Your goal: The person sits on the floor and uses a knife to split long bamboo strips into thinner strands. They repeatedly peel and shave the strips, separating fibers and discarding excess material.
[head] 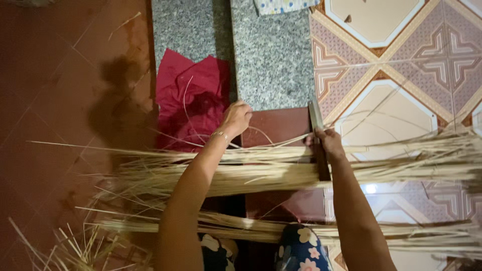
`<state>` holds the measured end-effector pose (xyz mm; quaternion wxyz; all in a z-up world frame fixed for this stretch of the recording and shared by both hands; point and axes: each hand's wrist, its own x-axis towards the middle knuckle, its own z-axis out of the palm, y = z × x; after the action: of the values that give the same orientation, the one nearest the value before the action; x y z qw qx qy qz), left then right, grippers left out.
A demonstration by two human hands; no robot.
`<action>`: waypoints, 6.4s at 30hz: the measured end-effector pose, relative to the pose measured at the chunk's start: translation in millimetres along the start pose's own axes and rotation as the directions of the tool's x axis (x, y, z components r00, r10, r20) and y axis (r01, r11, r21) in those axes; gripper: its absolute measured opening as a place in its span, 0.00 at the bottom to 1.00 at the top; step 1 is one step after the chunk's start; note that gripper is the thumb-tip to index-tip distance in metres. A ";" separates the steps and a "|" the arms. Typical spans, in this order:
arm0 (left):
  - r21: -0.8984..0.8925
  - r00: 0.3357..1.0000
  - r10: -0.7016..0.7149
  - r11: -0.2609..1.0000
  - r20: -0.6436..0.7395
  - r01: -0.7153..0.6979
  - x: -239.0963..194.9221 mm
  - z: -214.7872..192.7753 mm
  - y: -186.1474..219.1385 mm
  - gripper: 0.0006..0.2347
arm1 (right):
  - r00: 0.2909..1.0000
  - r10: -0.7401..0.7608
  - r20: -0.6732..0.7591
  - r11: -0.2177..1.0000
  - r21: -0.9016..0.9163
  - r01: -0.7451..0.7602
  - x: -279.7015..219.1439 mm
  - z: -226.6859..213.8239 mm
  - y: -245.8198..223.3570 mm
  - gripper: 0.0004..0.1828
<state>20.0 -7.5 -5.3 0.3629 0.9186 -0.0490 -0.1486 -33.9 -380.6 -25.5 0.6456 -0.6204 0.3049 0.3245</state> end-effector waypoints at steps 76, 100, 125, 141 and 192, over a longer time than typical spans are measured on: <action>0.427 0.939 -0.175 0.904 0.295 0.035 -56.7 28.2 122.2 0.47 | 0.940 -0.173 -0.295 0.985 -0.063 0.161 -97.1 -19.6 33.1 0.27; 0.049 0.969 -0.143 0.987 -0.200 0.155 46.5 30.1 136.3 0.37 | 0.949 -0.130 -0.288 0.991 -0.010 0.133 -97.1 -15.7 36.3 0.20; 0.158 0.963 -0.220 0.957 -0.157 0.245 43.8 62.3 108.1 0.39 | 0.959 -0.127 -0.255 0.985 0.078 0.151 -100.8 -16.1 36.3 0.24; -0.214 0.956 0.176 0.950 -0.234 -0.227 138.5 192.2 199.6 0.35 | 0.960 -0.067 -0.273 0.998 -0.003 0.069 -100.6 -16.2 38.9 0.23; -0.849 0.844 -0.185 -0.291 0.503 0.442 -253.8 80.6 158.8 0.23 | 0.885 -0.292 -0.363 0.956 -0.101 0.274 -191.1 -28.9 52.4 0.24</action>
<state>-243.4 -126.1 107.3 0.8667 0.2668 0.2971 -0.2991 -190.8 -416.2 93.8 0.6011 -0.7236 0.3209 0.1096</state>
